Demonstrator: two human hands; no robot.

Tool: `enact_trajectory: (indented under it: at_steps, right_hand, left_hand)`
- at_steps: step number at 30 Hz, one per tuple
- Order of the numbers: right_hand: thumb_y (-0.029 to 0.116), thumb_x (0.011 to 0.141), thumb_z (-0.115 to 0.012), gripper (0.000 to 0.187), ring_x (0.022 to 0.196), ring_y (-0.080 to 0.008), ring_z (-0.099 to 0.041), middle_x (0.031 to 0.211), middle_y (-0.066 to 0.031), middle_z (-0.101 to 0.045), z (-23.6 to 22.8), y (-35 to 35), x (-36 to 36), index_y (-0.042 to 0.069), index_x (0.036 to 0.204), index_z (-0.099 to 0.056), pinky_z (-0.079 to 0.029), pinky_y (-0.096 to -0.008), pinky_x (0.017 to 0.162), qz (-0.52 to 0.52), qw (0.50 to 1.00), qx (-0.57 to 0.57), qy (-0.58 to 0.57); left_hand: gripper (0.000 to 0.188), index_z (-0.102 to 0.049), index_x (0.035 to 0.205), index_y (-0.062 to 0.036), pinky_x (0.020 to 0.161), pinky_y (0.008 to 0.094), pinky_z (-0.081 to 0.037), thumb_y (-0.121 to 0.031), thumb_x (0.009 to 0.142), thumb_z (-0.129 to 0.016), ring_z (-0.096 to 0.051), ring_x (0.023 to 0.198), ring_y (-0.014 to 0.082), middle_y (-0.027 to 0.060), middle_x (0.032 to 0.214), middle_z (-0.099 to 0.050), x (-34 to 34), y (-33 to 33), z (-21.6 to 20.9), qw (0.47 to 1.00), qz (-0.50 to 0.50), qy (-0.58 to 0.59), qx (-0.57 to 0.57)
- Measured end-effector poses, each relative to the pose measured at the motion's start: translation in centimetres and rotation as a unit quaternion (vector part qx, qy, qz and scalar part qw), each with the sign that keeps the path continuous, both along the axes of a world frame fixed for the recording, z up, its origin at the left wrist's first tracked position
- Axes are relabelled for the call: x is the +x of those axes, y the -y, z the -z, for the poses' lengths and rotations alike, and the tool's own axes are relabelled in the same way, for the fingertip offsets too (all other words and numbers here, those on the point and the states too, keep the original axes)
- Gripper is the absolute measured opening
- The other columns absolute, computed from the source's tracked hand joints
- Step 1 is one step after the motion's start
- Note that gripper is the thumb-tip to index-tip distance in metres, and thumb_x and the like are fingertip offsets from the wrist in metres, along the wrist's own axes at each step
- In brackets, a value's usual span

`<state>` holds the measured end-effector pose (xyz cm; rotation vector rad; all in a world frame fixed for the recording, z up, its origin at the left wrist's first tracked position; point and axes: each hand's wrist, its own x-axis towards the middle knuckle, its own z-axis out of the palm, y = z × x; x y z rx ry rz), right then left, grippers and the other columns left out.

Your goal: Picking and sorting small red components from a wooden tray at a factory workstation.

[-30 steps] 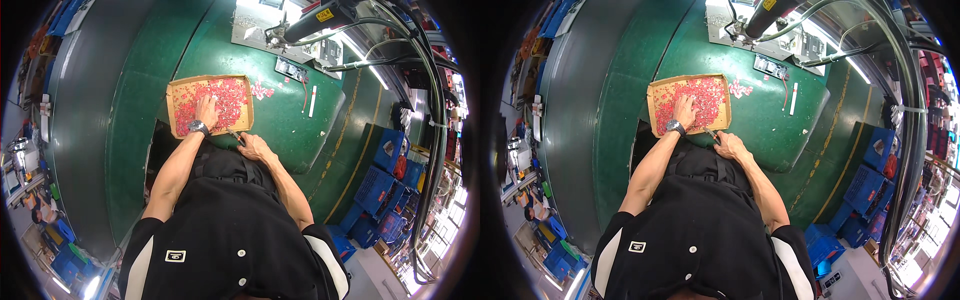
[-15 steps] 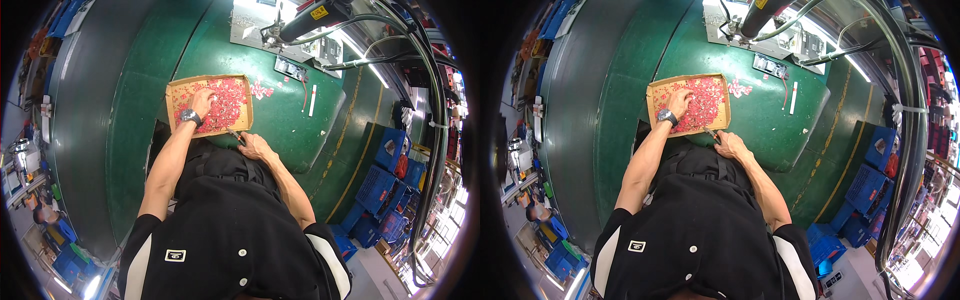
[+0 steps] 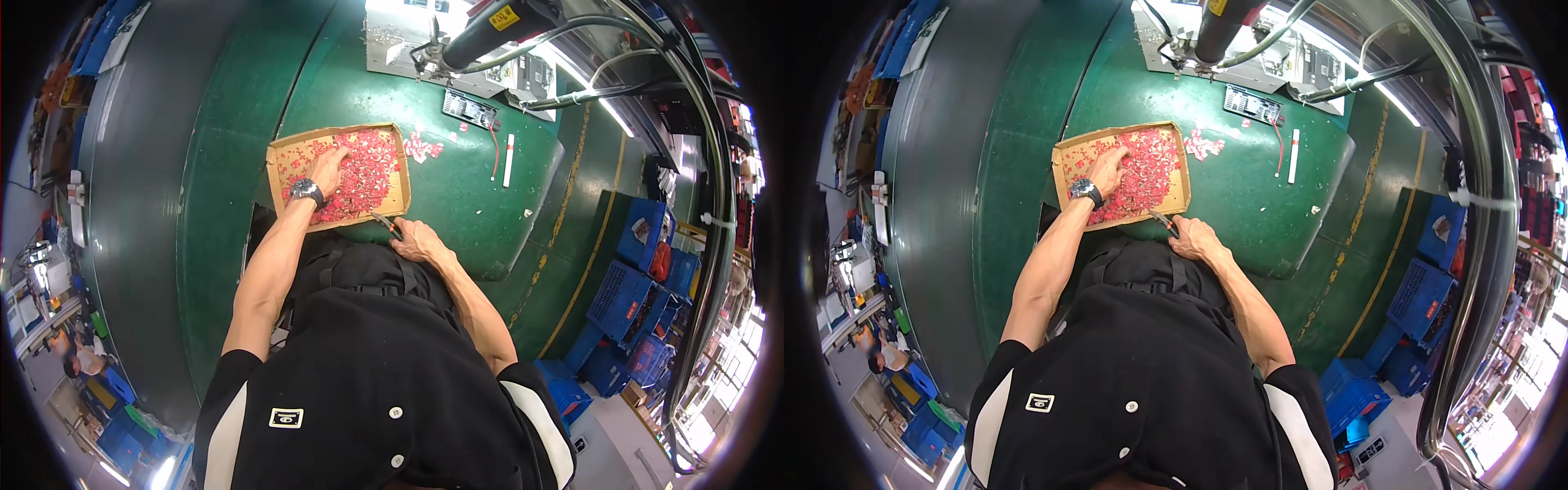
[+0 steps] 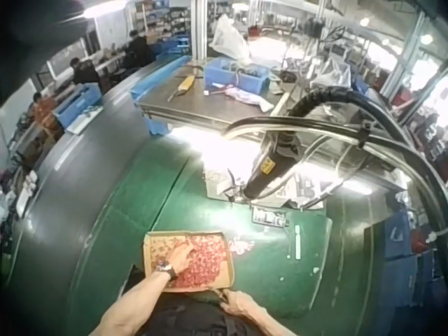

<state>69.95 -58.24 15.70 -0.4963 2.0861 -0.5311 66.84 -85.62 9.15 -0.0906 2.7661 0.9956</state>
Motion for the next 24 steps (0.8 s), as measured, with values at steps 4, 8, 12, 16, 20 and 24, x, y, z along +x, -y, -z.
enact_trajectory:
  at_steps: [4,8,12,16,20,24]
  right_hand:
    - [0.030,0.087,-0.063,0.042,0.101,-0.0475,-0.062,0.100,-0.0309,-0.066,0.1,0.5,-0.6,0.000,0.116,-0.057,-0.048,-0.0524,0.089,-0.003,1.000,0.003,-0.005]
    - [0.030,0.087,-0.063,0.043,0.101,-0.0473,-0.062,0.101,-0.0306,-0.066,0.1,0.6,-0.9,-0.001,0.116,-0.057,-0.048,-0.0521,0.089,-0.007,1.000,0.007,-0.002]
    - [0.030,0.087,-0.063,0.043,0.101,-0.0472,-0.062,0.101,-0.0304,-0.066,0.5,0.1,-1.1,0.000,0.117,-0.056,-0.048,-0.0526,0.088,0.003,1.000,0.012,0.000]
    - [0.030,0.088,-0.063,0.042,0.101,-0.0474,-0.062,0.100,-0.0310,-0.065,0.2,-0.1,-0.9,0.000,0.117,-0.056,-0.048,-0.0533,0.088,0.003,1.000,0.008,0.010]
    - [0.030,0.088,-0.062,0.042,0.102,-0.0478,-0.062,0.100,-0.0317,-0.065,-0.1,0.0,-0.6,0.000,0.117,-0.056,-0.048,-0.0531,0.088,0.004,1.000,0.008,0.014]
    - [0.029,0.088,-0.063,0.043,0.103,-0.0480,-0.061,0.100,-0.0317,-0.065,-0.1,0.2,-0.7,0.000,0.118,-0.055,-0.048,-0.0529,0.090,0.004,1.000,0.000,0.019]
  left_hand:
    - [0.027,-0.059,0.108,-0.0057,0.078,0.0490,-0.050,-0.001,0.082,-0.063,-0.062,0.091,0.0411,0.0198,0.096,-0.061,-0.7,0.6,0.2,1.000,0.023,0.007,-0.013]
    - [0.023,-0.058,0.107,-0.0047,0.081,0.0496,-0.051,-0.003,0.083,-0.059,-0.062,0.094,0.0432,0.0212,0.102,-0.062,-1.6,0.8,0.3,0.994,0.055,0.078,-0.044]
    - [0.021,-0.057,0.105,-0.0031,0.079,0.0505,-0.050,-0.002,0.084,-0.058,-0.061,0.094,0.0439,0.0226,0.099,-0.062,-1.1,0.2,-0.2,0.999,-0.001,0.045,-0.004]
    - [0.018,-0.055,0.101,-0.0008,0.078,0.0514,-0.050,-0.002,0.084,-0.059,-0.062,0.094,0.0444,0.0231,0.100,-0.061,-1.0,0.8,-0.1,0.997,0.041,0.049,-0.035]
    - [0.017,-0.056,0.100,-0.0015,0.077,0.0511,-0.050,-0.002,0.084,-0.060,-0.062,0.094,0.0439,0.0232,0.101,-0.060,-1.1,0.9,0.6,0.998,0.045,0.038,-0.031]
    - [0.015,-0.055,0.095,-0.0012,0.076,0.0505,-0.048,-0.004,0.082,-0.063,-0.060,0.089,0.0434,0.0219,0.093,-0.058,0.3,1.4,1.3,0.999,0.031,0.008,-0.029]
